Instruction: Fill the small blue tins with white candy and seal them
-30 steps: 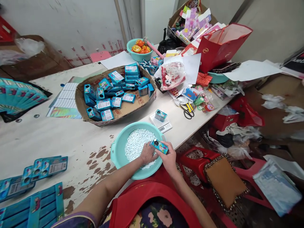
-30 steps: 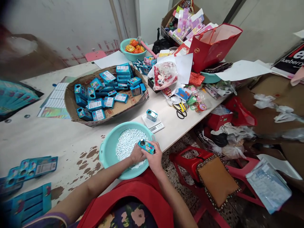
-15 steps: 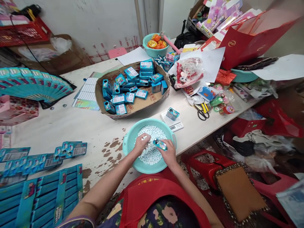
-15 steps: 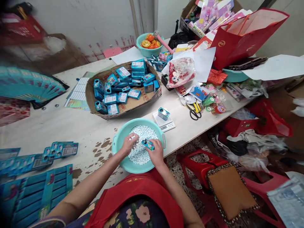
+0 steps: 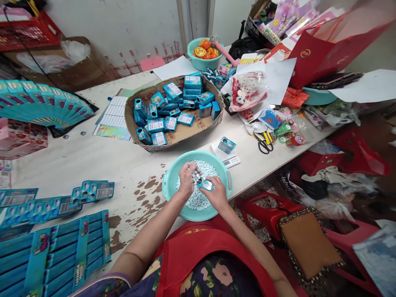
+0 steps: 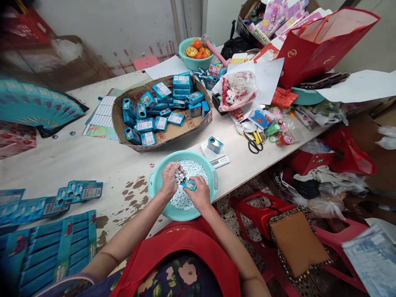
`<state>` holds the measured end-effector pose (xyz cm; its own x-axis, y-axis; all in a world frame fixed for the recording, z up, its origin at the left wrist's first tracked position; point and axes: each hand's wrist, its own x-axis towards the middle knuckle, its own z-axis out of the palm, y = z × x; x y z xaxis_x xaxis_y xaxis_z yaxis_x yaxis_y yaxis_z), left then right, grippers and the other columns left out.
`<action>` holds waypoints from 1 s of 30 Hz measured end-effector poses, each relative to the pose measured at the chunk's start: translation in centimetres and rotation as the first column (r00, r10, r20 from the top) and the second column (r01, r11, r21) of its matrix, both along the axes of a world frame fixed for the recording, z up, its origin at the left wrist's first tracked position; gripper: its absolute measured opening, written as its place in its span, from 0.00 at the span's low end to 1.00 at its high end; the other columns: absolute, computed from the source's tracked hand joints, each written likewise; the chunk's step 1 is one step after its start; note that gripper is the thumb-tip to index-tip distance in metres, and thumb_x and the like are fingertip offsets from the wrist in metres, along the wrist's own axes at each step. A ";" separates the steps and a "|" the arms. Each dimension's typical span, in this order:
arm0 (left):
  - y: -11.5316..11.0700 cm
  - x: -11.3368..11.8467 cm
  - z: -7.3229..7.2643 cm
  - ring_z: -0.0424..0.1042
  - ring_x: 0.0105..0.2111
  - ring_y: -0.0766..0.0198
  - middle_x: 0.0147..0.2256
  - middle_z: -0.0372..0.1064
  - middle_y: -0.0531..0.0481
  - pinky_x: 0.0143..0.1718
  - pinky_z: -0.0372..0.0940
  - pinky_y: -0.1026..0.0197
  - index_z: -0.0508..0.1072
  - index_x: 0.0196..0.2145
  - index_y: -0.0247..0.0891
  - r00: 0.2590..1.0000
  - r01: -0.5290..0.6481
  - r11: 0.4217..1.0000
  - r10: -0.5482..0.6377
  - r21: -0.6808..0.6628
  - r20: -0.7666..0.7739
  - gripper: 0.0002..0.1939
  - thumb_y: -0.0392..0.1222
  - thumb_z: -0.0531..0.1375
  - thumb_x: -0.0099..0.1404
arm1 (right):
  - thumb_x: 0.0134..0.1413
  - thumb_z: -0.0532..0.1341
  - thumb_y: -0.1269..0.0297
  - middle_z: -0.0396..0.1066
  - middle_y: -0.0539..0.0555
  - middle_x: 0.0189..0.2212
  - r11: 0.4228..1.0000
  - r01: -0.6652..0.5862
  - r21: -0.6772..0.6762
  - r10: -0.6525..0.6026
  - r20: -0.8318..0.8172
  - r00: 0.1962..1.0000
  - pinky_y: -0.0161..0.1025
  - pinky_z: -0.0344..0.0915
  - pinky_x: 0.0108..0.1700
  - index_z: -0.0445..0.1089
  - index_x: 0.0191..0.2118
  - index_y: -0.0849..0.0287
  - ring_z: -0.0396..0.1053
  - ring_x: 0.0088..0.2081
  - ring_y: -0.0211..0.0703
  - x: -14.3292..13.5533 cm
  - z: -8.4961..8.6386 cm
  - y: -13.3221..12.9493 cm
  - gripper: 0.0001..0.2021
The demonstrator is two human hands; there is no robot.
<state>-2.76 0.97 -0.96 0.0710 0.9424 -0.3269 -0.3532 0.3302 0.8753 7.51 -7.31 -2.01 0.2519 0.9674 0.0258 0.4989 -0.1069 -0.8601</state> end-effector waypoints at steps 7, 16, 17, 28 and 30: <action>-0.3 0.3 0.4 0.66 0.20 0.69 0.19 0.64 0.55 0.25 0.62 0.65 0.64 0.23 0.38 0.993 -0.029 0.993 0.041 0.114 -0.109 0.16 0.51 0.60 0.59 | 0.43 0.64 0.70 0.69 0.53 0.36 1.000 0.005 -0.020 -0.003 0.092 0.996 0.44 0.64 0.45 0.70 0.41 0.54 0.66 0.42 0.49 -0.2 -0.1 0.7 0.15; 0.4 0.9 0.4 0.64 0.18 0.70 0.17 0.60 0.55 0.22 0.60 0.65 0.63 0.19 0.36 0.999 0.016 0.994 -0.011 0.109 -0.048 0.20 0.53 0.59 0.60 | 0.42 0.65 0.71 0.69 0.52 0.36 0.999 -0.004 -0.037 0.007 0.071 0.997 0.43 0.63 0.44 0.71 0.40 0.54 0.66 0.42 0.48 -0.8 0.6 0.7 0.16; 0.5 0.8 0.5 0.64 0.18 0.70 0.17 0.60 0.55 0.22 0.60 0.65 0.63 0.19 0.36 0.999 0.010 0.992 -0.004 0.123 -0.049 0.20 0.53 0.58 0.60 | 0.42 0.64 0.71 0.69 0.52 0.36 1.000 0.014 -0.026 -0.012 0.063 0.998 0.43 0.63 0.45 0.71 0.41 0.54 0.66 0.42 0.48 -0.8 0.8 0.6 0.16; 0.0 0.6 2.0 0.70 0.23 0.67 0.22 0.66 0.53 0.26 0.63 0.65 0.65 0.25 0.37 0.997 0.064 0.989 -0.059 0.132 -0.041 0.17 0.53 0.57 0.61 | 0.42 0.66 0.70 0.68 0.52 0.36 0.999 0.046 0.009 -0.045 -0.061 0.997 0.43 0.64 0.45 0.71 0.41 0.53 0.67 0.42 0.47 -0.4 1.3 0.9 0.16; -0.3 0.5 2.1 0.70 0.25 0.66 0.23 0.67 0.53 0.29 0.65 0.64 0.66 0.26 0.37 0.997 0.067 0.984 -0.062 0.167 -0.035 0.15 0.52 0.57 0.61 | 0.41 0.66 0.71 0.68 0.51 0.36 0.999 0.051 -0.003 -0.051 -0.103 0.993 0.43 0.64 0.45 0.71 0.40 0.53 0.68 0.41 0.46 -0.3 1.2 0.9 0.16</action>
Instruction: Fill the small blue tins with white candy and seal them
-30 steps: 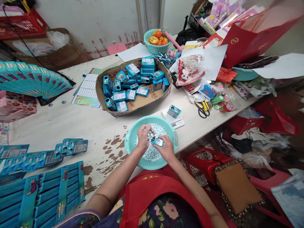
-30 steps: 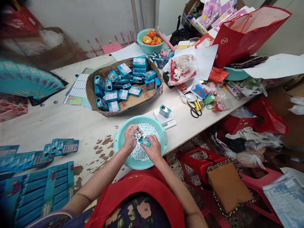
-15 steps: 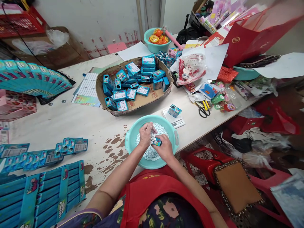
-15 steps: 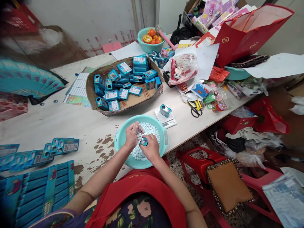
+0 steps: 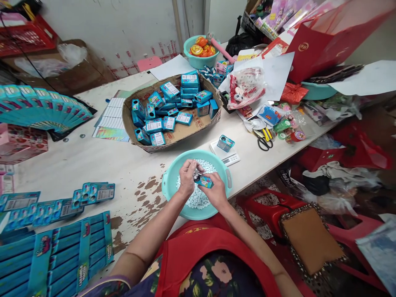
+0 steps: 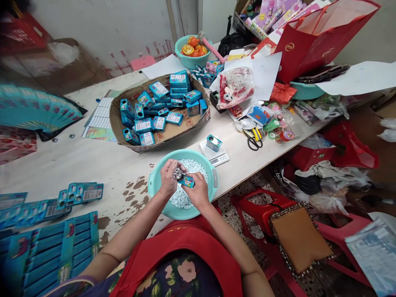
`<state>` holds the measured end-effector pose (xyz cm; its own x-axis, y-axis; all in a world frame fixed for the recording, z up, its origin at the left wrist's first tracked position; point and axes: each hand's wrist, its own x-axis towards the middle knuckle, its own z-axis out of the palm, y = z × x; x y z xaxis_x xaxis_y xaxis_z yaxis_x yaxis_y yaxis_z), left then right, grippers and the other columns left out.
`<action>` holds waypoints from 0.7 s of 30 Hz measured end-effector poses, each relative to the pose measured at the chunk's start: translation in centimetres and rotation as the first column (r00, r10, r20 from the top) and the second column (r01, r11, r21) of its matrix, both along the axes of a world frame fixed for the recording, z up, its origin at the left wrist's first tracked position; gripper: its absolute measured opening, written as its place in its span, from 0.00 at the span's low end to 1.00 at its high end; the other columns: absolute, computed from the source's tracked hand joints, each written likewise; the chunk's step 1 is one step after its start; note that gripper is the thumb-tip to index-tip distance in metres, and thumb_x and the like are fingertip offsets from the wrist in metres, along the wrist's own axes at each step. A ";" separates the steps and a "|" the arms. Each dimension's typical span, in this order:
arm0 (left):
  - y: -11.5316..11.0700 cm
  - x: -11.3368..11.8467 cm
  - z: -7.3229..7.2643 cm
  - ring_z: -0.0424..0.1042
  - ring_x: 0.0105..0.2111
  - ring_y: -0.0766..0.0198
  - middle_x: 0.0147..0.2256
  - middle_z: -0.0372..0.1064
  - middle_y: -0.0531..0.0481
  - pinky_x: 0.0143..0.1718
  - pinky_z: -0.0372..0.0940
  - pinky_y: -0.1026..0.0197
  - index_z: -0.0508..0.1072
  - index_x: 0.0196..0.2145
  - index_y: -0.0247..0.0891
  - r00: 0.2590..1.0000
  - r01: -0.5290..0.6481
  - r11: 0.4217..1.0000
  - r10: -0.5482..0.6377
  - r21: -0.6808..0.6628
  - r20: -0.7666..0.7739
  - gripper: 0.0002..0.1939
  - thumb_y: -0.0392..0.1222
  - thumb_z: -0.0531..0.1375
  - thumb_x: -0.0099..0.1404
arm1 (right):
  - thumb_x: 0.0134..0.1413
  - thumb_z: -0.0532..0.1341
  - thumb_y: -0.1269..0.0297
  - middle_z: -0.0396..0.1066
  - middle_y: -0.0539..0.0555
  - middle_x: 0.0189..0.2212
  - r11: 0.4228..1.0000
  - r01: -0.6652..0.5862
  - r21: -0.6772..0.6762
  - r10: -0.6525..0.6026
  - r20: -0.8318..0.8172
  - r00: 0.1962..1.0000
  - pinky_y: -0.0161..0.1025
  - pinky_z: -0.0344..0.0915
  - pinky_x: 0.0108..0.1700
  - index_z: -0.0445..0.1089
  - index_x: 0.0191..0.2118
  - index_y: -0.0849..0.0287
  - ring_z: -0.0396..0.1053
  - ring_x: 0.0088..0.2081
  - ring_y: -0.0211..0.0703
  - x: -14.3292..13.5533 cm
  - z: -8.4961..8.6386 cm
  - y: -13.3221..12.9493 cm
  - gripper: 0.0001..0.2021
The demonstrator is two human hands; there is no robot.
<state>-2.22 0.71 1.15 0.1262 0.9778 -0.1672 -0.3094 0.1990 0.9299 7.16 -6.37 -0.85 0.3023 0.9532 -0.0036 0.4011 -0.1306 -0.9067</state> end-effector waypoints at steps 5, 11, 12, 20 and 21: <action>-0.1 -0.1 0.1 0.69 0.24 0.68 0.26 0.68 0.53 0.28 0.65 0.63 0.67 0.31 0.38 1.000 -0.018 1.000 0.017 0.012 0.022 0.11 0.50 0.58 0.61 | 0.41 0.67 0.71 0.69 0.51 0.37 1.000 0.015 0.025 -0.014 -0.064 0.998 0.42 0.64 0.46 0.72 0.41 0.53 0.68 0.42 0.45 0.0 -0.2 0.1 0.17; 0.0 0.3 0.1 0.61 0.18 0.73 0.25 0.66 0.54 0.17 0.55 0.68 0.67 0.30 0.38 1.000 -0.021 1.000 0.021 -0.021 -0.018 0.14 0.52 0.58 0.60 | 0.41 0.68 0.70 0.69 0.51 0.37 0.999 0.034 0.035 -0.031 -0.092 0.995 0.43 0.65 0.46 0.72 0.41 0.53 0.68 0.42 0.46 0.3 -0.2 -0.1 0.17; -0.1 0.4 0.2 0.60 0.17 0.73 0.24 0.65 0.54 0.16 0.54 0.68 0.67 0.29 0.38 1.000 -0.017 1.000 0.017 -0.025 -0.010 0.14 0.52 0.58 0.60 | 0.41 0.68 0.69 0.69 0.51 0.37 0.999 0.036 0.038 -0.032 -0.095 0.995 0.44 0.65 0.46 0.72 0.41 0.53 0.68 0.42 0.46 0.4 -0.2 -0.2 0.17; 2.1 -1.7 -2.5 0.63 0.21 0.67 0.24 0.65 0.52 0.22 0.58 0.64 0.67 0.31 0.39 0.868 0.187 0.981 -0.140 0.052 -0.477 0.14 0.51 0.51 0.65 | 0.41 0.69 0.63 0.69 0.52 0.38 0.994 0.092 0.066 -0.078 -0.186 0.979 0.45 0.65 0.47 0.73 0.42 0.53 0.69 0.43 0.46 2.7 -2.5 -1.1 0.17; 2.2 -2.2 -3.7 0.66 0.25 0.64 0.27 0.67 0.50 0.26 0.61 0.62 0.68 0.32 0.39 0.722 0.319 0.947 -0.225 0.027 -0.654 0.13 0.50 0.51 0.64 | 0.41 0.70 0.63 0.69 0.52 0.38 0.993 0.099 0.067 -0.085 -0.192 0.978 0.45 0.65 0.48 0.73 0.42 0.53 0.68 0.43 0.46 3.0 -2.8 -1.3 0.18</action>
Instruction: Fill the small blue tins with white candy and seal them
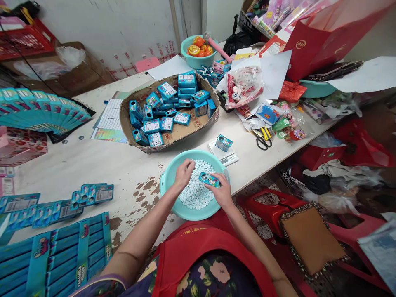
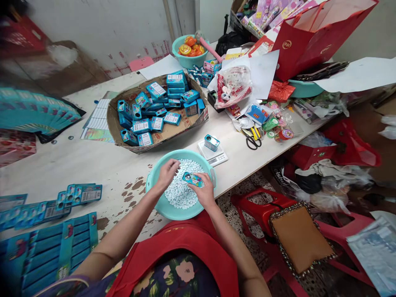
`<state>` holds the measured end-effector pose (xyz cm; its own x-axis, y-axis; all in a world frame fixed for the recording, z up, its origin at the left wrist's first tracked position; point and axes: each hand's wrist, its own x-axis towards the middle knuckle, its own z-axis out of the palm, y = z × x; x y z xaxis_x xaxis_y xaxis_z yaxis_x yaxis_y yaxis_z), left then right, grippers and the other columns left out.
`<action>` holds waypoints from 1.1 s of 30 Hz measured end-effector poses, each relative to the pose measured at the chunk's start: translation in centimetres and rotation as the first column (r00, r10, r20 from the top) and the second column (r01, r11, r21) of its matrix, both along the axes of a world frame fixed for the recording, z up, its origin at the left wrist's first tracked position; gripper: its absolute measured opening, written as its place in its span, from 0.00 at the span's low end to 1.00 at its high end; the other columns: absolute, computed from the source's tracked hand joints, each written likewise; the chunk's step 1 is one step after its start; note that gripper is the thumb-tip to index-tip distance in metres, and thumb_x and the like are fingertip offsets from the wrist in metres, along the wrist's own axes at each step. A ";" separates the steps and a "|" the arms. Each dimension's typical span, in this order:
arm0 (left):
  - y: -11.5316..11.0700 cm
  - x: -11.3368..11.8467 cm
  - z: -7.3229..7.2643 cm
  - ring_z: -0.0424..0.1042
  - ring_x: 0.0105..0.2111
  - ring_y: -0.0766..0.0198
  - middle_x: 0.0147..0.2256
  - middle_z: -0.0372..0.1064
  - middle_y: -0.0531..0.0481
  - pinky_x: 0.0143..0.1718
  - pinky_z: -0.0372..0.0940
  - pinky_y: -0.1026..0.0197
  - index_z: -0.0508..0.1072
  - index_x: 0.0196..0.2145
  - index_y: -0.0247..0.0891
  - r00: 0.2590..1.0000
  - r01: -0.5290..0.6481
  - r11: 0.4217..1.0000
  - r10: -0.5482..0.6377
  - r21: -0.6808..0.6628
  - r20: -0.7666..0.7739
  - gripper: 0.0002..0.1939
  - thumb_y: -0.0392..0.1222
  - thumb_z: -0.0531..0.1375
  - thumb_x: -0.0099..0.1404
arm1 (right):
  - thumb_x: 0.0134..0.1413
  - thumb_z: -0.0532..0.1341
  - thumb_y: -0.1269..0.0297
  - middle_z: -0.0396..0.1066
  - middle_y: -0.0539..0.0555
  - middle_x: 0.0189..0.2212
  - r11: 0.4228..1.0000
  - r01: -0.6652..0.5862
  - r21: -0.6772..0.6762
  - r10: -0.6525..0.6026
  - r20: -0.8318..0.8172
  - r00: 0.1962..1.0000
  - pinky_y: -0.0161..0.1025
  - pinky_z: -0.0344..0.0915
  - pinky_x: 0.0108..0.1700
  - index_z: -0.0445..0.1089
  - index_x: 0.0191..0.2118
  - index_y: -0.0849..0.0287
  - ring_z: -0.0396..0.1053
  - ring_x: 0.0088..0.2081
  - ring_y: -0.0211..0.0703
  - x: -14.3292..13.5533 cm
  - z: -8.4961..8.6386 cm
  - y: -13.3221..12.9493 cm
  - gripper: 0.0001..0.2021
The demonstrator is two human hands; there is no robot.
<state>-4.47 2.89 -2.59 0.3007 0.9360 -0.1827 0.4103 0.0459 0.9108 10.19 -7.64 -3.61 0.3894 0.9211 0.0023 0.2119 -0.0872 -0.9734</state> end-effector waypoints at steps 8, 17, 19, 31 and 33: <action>-8.1 -0.9 -7.4 0.67 0.42 0.51 0.39 0.69 0.41 0.42 0.62 0.52 0.71 0.35 0.37 0.655 0.650 0.741 -0.660 -0.171 -0.368 0.09 0.39 0.59 0.54 | 0.41 0.70 0.62 0.68 0.53 0.40 0.999 0.035 0.005 -0.034 -0.069 0.997 0.43 0.65 0.47 0.72 0.43 0.54 0.68 0.44 0.46 0.8 -0.1 -1.2 0.19; -3.5 -4.2 -6.3 0.65 0.20 0.67 0.27 0.69 0.50 0.19 0.57 0.66 0.68 0.40 0.37 0.944 0.329 0.795 -0.264 -0.511 0.196 0.16 0.51 0.57 0.59 | 0.41 0.70 0.61 0.68 0.52 0.40 0.996 0.080 -0.026 -0.082 -0.086 0.993 0.41 0.66 0.45 0.72 0.43 0.54 0.68 0.42 0.45 1.7 0.4 -2.4 0.19; -3.0 -4.1 -5.5 0.63 0.18 0.69 0.25 0.68 0.50 0.17 0.55 0.67 0.68 0.36 0.35 0.932 0.196 0.704 0.082 -0.683 0.352 0.17 0.52 0.59 0.57 | 0.41 0.70 0.62 0.68 0.52 0.40 0.997 0.074 -0.018 -0.075 -0.084 0.994 0.40 0.67 0.45 0.72 0.43 0.54 0.68 0.42 0.44 1.8 0.6 -2.5 0.18; -3.6 3.3 2.5 0.65 0.23 0.68 0.22 0.63 0.52 0.25 0.59 0.65 0.66 0.24 0.36 0.566 -0.183 0.891 0.442 -0.417 0.696 0.06 0.40 0.58 0.55 | 0.43 0.66 0.69 0.69 0.52 0.38 0.993 -0.048 -0.107 0.063 0.149 0.987 0.43 0.64 0.47 0.71 0.42 0.54 0.68 0.43 0.46 -1.5 -0.1 -1.2 0.16; -3.7 3.7 2.4 0.65 0.25 0.68 0.22 0.61 0.53 0.29 0.60 0.65 0.65 0.22 0.36 0.574 -0.235 0.903 0.428 -0.360 0.698 0.07 0.38 0.57 0.55 | 0.43 0.66 0.69 0.69 0.52 0.38 0.993 -0.039 -0.111 0.056 0.154 0.986 0.42 0.64 0.47 0.71 0.42 0.54 0.68 0.42 0.45 -1.9 0.0 -1.0 0.16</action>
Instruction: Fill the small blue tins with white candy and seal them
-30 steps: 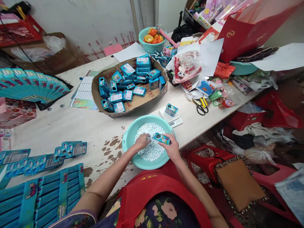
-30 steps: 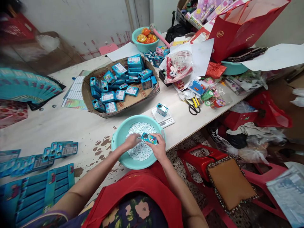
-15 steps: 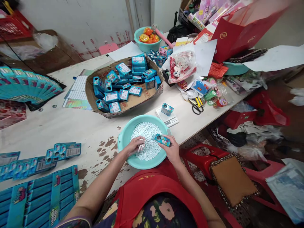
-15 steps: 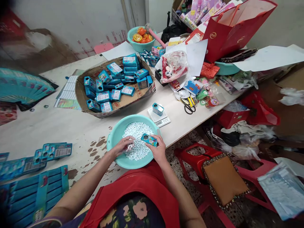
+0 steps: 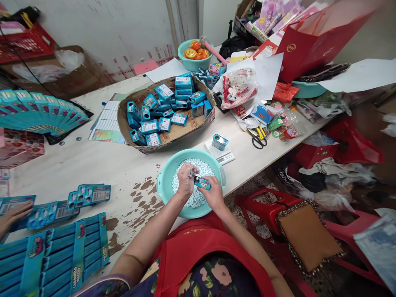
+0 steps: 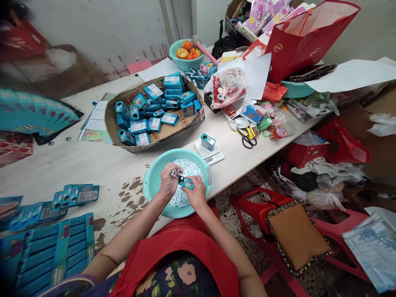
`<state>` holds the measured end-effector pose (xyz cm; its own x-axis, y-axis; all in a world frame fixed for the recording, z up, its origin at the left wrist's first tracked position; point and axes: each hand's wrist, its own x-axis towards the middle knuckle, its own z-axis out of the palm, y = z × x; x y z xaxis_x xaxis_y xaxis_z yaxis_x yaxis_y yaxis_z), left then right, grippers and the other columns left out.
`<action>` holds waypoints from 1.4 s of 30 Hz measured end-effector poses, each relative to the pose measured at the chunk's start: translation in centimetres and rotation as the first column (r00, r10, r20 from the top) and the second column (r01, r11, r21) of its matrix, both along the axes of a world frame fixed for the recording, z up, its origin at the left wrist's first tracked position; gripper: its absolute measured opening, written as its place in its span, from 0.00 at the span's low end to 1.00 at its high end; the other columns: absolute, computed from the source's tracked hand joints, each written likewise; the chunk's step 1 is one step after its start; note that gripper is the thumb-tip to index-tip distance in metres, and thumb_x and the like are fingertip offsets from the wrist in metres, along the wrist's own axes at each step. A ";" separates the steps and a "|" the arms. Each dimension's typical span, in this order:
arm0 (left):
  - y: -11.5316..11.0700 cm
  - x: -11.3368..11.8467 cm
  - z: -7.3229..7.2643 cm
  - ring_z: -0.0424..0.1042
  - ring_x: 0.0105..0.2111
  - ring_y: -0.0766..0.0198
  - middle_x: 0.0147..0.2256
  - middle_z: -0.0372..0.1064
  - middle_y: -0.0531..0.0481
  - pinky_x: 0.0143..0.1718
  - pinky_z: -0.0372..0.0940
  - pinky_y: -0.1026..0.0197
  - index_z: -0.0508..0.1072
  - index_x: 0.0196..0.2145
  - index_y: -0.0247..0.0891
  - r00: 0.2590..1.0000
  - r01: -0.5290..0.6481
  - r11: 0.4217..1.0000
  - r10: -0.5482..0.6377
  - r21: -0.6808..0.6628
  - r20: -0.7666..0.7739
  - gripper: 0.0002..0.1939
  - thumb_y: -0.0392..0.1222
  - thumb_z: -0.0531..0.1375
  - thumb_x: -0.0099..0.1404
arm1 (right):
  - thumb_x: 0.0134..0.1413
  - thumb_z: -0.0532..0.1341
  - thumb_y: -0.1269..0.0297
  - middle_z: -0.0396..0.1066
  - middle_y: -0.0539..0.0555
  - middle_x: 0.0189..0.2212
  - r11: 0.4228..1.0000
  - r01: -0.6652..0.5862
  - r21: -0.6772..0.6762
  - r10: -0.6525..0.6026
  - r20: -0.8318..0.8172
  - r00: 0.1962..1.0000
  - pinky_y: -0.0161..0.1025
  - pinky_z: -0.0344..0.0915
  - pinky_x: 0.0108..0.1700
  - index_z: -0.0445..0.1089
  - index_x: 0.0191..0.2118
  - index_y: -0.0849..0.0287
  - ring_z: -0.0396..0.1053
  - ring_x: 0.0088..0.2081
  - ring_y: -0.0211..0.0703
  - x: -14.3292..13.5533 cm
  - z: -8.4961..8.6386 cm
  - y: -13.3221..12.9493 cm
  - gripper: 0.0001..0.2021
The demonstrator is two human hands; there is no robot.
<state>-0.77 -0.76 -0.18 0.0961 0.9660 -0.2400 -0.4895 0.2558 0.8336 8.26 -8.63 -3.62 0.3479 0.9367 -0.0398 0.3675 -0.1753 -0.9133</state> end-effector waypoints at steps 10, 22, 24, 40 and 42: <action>0.6 -0.1 -1.0 0.61 0.22 0.68 0.20 0.59 0.52 0.27 0.57 0.65 0.65 0.21 0.36 0.998 -0.057 0.996 0.056 0.069 0.014 0.06 0.36 0.53 0.54 | 0.41 0.67 0.73 0.68 0.52 0.37 1.000 0.009 -0.016 -0.008 0.031 0.999 0.41 0.64 0.46 0.71 0.42 0.55 0.68 0.43 0.46 -0.3 0.4 1.0 0.18; 2.2 -1.7 -1.5 0.62 0.20 0.69 0.20 0.62 0.51 0.21 0.57 0.67 0.65 0.22 0.36 0.980 0.009 0.983 0.028 -0.182 0.198 0.04 0.37 0.53 0.51 | 0.41 0.68 0.68 0.68 0.52 0.37 1.000 0.024 -0.018 -0.024 -0.016 1.000 0.42 0.65 0.46 0.72 0.41 0.54 0.69 0.42 0.46 0.1 -0.1 0.7 0.17; 3.1 -3.0 -2.2 0.66 0.22 0.66 0.23 0.66 0.48 0.23 0.62 0.64 0.67 0.24 0.36 0.975 0.028 0.959 0.037 -0.283 0.221 0.05 0.38 0.53 0.51 | 0.41 0.68 0.66 0.69 0.52 0.38 0.999 0.053 -0.007 -0.053 -0.055 0.997 0.42 0.65 0.47 0.72 0.41 0.55 0.69 0.43 0.46 0.8 0.8 0.0 0.17; 2.3 -3.5 -6.8 0.67 0.18 0.69 0.22 0.68 0.48 0.16 0.60 0.70 0.70 0.26 0.32 0.832 0.350 0.581 -0.553 -0.734 -0.040 0.05 0.30 0.63 0.50 | 0.41 0.67 0.54 0.70 0.55 0.39 0.912 0.385 -0.142 -0.392 -0.024 0.919 0.43 0.66 0.44 0.71 0.44 0.59 0.69 0.40 0.47 14.0 3.7 -5.3 0.23; 3.4 -2.8 -6.0 0.66 0.18 0.70 0.21 0.68 0.48 0.16 0.58 0.71 0.72 0.27 0.31 0.786 0.379 0.585 -0.612 -0.717 -0.084 0.06 0.30 0.65 0.48 | 0.41 0.67 0.53 0.70 0.54 0.39 0.898 0.403 -0.177 -0.412 -0.018 0.911 0.42 0.66 0.42 0.71 0.45 0.59 0.69 0.38 0.46 15.5 3.1 -5.1 0.23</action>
